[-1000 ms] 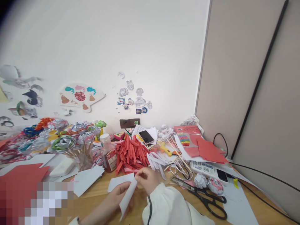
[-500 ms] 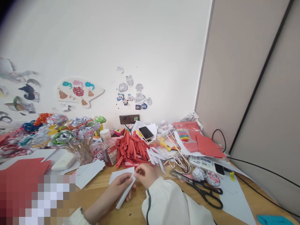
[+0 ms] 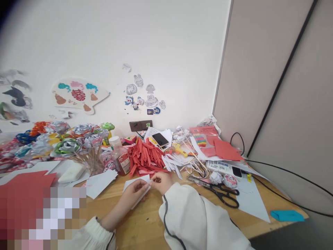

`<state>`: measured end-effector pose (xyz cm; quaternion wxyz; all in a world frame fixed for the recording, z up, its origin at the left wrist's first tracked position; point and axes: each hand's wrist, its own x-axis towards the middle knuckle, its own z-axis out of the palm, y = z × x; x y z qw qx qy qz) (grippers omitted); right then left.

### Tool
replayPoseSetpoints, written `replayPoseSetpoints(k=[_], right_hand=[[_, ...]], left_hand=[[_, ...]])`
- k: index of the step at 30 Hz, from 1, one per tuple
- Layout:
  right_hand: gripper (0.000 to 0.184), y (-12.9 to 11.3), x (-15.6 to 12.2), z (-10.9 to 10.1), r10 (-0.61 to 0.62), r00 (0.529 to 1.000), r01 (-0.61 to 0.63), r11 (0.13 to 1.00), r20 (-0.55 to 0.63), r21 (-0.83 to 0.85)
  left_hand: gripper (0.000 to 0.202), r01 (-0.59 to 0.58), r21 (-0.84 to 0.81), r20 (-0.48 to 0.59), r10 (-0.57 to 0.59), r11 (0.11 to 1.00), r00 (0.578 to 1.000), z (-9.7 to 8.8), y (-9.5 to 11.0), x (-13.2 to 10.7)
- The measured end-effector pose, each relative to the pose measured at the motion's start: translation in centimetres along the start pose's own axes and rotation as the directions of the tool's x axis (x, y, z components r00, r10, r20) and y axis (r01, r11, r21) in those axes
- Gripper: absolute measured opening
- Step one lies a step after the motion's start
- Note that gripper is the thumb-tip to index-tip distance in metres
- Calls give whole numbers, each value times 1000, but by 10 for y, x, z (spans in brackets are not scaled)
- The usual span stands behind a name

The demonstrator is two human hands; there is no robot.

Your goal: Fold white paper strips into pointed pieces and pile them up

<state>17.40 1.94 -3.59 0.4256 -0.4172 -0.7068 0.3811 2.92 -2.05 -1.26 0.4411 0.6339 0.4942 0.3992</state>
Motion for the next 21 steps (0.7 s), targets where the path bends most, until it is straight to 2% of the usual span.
replayPoseSetpoints(k=[6, 12, 17, 21], right_hand=[[15, -3, 0, -4, 76, 996, -73, 995, -44, 61], [19, -5, 0, -4, 107, 990, -98, 990, -93, 98], [20, -8, 0, -4, 132, 988, -118, 980, -80, 158], [21, -12, -1, -6, 137, 987, -122, 981, -88, 153]], left_hand=[[26, -72, 113, 24, 70, 991, 997, -5, 5, -2], [26, -96, 123, 11, 95, 988, 995, -5, 6, -4], [25, -60, 76, -3, 60, 995, 998, -3, 6, -4], [25, 3, 8, 41, -3, 1000, 999, -1, 10, -5]])
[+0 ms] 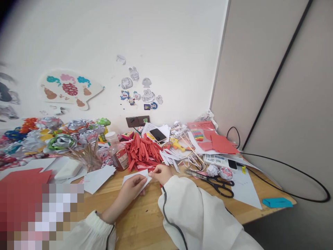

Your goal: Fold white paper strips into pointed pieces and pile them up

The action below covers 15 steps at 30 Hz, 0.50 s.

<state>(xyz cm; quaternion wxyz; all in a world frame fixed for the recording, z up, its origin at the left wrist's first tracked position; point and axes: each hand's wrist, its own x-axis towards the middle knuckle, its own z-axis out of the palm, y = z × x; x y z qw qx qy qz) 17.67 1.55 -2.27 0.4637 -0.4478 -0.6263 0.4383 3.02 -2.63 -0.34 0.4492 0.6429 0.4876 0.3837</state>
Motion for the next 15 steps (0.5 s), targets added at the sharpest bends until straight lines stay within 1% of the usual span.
replayPoseSetpoints(k=[4, 10, 15], right_hand=[[22, 2, 3, -3, -11, 1000, 10, 999, -13, -46], [21, 13, 7, -7, -44, 997, 36, 992, -66, -119], [18, 14, 8, -7, -62, 994, 46, 986, -93, -161]], left_hand=[[25, 77, 0, 63, -77, 997, 995, -1, 2, 0], [29, 94, 9, 67, -94, 996, 993, -2, 0, 0], [27, 126, -37, 158, -119, 991, 980, -4, 0, -1]])
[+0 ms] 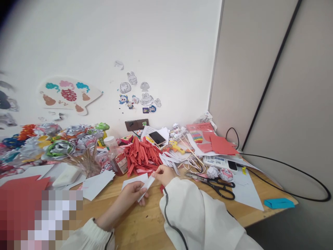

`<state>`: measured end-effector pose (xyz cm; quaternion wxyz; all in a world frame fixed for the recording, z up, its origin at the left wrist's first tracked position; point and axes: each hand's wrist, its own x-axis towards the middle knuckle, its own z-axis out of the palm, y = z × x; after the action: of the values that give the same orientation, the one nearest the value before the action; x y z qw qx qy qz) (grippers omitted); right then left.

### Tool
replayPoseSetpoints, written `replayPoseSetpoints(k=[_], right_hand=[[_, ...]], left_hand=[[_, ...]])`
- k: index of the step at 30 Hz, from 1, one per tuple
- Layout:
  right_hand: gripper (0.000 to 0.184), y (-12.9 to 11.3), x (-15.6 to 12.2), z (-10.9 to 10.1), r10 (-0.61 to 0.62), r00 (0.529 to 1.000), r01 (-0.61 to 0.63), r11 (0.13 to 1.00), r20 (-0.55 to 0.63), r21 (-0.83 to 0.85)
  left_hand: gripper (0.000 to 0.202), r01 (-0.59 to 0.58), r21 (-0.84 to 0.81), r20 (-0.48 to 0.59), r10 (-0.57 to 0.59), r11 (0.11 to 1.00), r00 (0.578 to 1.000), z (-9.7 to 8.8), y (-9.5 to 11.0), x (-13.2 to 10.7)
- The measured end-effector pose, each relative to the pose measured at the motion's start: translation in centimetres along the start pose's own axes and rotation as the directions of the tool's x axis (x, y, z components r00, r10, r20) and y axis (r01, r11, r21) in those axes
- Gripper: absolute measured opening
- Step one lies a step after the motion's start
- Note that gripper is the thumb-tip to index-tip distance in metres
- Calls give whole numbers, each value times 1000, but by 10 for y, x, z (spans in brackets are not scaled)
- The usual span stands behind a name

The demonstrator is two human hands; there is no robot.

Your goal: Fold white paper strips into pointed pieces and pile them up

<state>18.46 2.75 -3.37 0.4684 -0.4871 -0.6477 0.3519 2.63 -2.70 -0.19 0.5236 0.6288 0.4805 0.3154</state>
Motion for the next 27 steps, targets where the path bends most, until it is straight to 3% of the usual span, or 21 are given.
replayPoseSetpoints(k=[7, 17, 23, 27], right_hand=[[18, -8, 0, -4, -53, 998, 53, 999, -43, 3], [23, -5, 12, -20, -29, 994, 40, 993, -106, 109], [24, -2, 12, -18, -46, 992, 60, 990, -113, 124], [29, -3, 11, -11, 23, 1000, -17, 947, -14, 320]], left_hand=[[25, 41, -70, 33, -38, 997, 999, -5, -7, 2], [31, 27, -123, -66, -35, 992, 997, -13, 2, 2], [32, 31, -104, -88, -41, 994, 995, -12, -1, 5], [33, 20, -149, -123, -38, 989, 992, -12, -4, 7]])
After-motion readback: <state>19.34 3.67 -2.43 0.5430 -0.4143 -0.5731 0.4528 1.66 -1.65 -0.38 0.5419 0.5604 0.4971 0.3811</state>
